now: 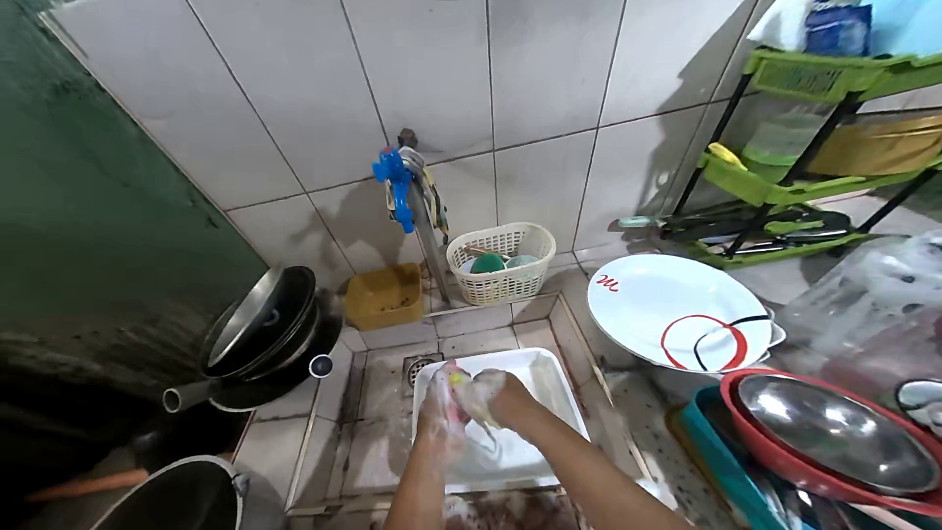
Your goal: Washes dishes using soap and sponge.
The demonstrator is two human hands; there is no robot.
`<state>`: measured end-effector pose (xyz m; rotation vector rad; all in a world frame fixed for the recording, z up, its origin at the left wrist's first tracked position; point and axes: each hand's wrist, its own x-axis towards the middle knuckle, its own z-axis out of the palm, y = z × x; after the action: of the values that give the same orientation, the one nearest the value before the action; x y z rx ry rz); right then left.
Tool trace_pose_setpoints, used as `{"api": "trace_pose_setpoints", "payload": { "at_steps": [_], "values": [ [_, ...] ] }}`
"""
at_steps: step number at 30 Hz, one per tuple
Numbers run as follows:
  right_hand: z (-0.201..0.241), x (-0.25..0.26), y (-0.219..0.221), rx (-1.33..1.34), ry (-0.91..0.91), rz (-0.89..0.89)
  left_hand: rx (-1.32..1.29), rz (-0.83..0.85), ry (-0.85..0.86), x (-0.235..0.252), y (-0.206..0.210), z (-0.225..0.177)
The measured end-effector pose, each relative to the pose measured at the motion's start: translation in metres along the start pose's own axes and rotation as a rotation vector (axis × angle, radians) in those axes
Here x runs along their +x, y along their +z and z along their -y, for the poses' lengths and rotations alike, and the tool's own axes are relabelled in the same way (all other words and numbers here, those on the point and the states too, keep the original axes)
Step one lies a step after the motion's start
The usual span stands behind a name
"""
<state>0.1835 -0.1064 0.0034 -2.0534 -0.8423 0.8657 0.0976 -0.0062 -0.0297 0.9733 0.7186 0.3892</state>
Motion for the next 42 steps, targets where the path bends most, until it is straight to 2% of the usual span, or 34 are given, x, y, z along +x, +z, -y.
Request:
{"api": "trace_pose_setpoints", "payload": {
  "at_steps": [1,3,6,9,13,16,18,20,21,22,24,26,29,30,33,35,40,42],
  "values": [
    [-0.003,0.0,0.004,0.023,-0.029,-0.059,0.016,0.019,-0.009,0.0,-0.002,-0.004],
    [-0.002,-0.004,0.011,-0.117,-0.076,-0.13,0.05,0.072,-0.019,0.001,-0.005,-0.009],
    [-0.011,-0.004,0.014,-0.247,-0.143,-0.126,0.085,0.094,-0.043,-0.002,-0.004,-0.015],
    [-0.028,-0.001,0.003,-0.02,-0.199,-0.074,-0.046,0.133,-0.101,-0.001,-0.012,-0.01],
    [-0.032,-0.01,-0.016,0.283,-0.105,0.079,-0.172,0.118,-0.206,-0.011,-0.022,-0.003],
    [-0.044,-0.008,-0.013,0.436,-0.038,0.104,-0.1,0.109,-0.097,-0.019,-0.024,0.006],
    [-0.046,-0.006,-0.014,0.35,0.053,-0.012,-0.058,-0.004,-0.041,-0.024,-0.02,0.006],
    [-0.041,-0.007,-0.019,0.235,0.151,-0.208,-0.014,-0.105,0.001,-0.025,-0.02,0.005],
    [-0.04,-0.012,-0.019,0.234,0.144,-0.305,0.005,-0.143,0.025,-0.025,-0.02,0.005],
    [-0.037,-0.019,-0.019,0.225,0.097,-0.372,0.02,-0.167,0.046,-0.025,-0.02,0.005],
    [-0.033,-0.03,-0.009,0.063,-0.11,-0.423,0.051,-0.155,0.09,-0.029,-0.02,0.007],
    [-0.029,-0.033,0.017,-0.149,-0.35,-0.501,0.085,-0.078,0.153,-0.038,-0.017,0.011],
    [-0.029,-0.022,0.048,-0.304,-0.573,-0.666,0.13,-0.031,0.226,-0.052,-0.006,0.012],
    [-0.031,-0.018,0.047,-0.342,-0.564,-0.691,0.152,-0.029,0.241,-0.054,-0.004,0.011],
    [-0.035,-0.011,0.035,-0.422,-0.37,-0.623,0.285,0.015,0.282,-0.06,-0.004,0.011],
    [-0.03,-0.014,0.035,-0.423,-0.42,-0.644,0.31,0.042,0.274,-0.062,-0.002,0.008],
    [-0.014,-0.037,0.042,-0.213,-0.6,-0.511,0.303,0.051,0.208,-0.068,-0.009,-0.005],
    [-0.013,-0.035,0.035,-0.177,-0.551,-0.472,0.29,0.044,0.241,-0.071,-0.012,0.0]
  ]
}}
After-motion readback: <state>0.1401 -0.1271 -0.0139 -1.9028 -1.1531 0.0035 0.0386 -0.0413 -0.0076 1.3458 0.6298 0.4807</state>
